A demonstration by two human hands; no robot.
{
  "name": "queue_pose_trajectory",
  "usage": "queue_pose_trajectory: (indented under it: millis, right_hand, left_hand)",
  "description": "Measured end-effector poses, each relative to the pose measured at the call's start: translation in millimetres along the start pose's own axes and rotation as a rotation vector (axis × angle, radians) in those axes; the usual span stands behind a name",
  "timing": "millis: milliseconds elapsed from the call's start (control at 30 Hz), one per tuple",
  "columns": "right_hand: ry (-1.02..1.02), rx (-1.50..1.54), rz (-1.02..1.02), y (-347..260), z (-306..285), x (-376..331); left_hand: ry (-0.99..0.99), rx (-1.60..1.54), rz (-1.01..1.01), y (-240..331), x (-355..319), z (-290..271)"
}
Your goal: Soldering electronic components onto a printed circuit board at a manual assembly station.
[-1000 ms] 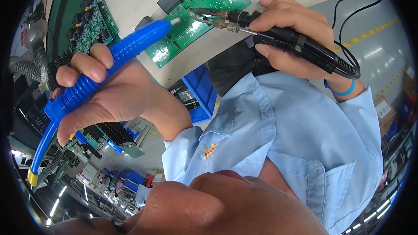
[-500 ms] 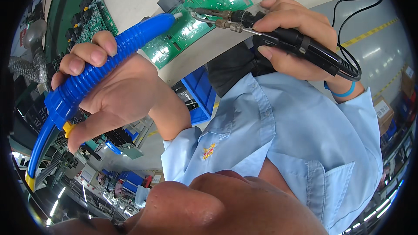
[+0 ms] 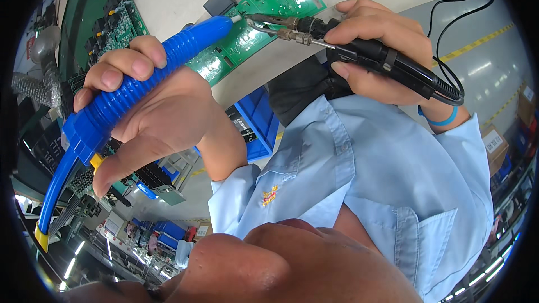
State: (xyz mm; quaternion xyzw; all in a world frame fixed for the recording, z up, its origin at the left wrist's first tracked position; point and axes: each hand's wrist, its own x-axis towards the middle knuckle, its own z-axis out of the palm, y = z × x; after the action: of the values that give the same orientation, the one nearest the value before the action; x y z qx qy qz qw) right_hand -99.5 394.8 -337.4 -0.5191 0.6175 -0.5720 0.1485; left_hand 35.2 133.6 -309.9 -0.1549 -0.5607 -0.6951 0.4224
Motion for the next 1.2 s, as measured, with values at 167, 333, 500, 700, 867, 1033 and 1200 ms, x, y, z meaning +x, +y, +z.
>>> queue_pose_trajectory:
  millis: [167, 333, 500, 700, 867, 1033, 1200]
  right_hand:
    - [-0.002, -0.003, -0.002, -2.1, -0.5, 0.5]
    - [-0.004, 0.001, -0.008, -1.7, -0.7, 1.4]
    - [-0.005, 0.003, -0.016, -0.8, -0.4, 1.6]
    - [-0.004, -0.006, -0.010, -2.5, -0.3, 0.7]
    - [-0.007, -0.009, -0.004, -5.7, -1.7, -0.5]
    - [-0.004, 0.002, -0.025, -2.4, -4.1, -3.4]
    - [0.031, 0.072, -0.036, 2.4, -10.0, -7.1]
  left_hand:
    - [0.003, -0.015, -0.012, 1.3, 0.6, 2.3]
    - [-0.010, -0.014, -0.005, 0.7, 1.2, 1.9]
    - [-0.007, -0.020, -0.005, -0.2, 0.8, 2.5]
    - [0.015, -0.001, 0.010, -1.4, -0.8, 6.6]
    - [0.058, -0.004, 0.058, -5.0, -7.5, 13.6]
    - [0.063, 0.041, 0.089, -1.6, -9.7, 14.6]
    - [0.187, 0.151, 0.091, 54.4, 15.3, 0.6]
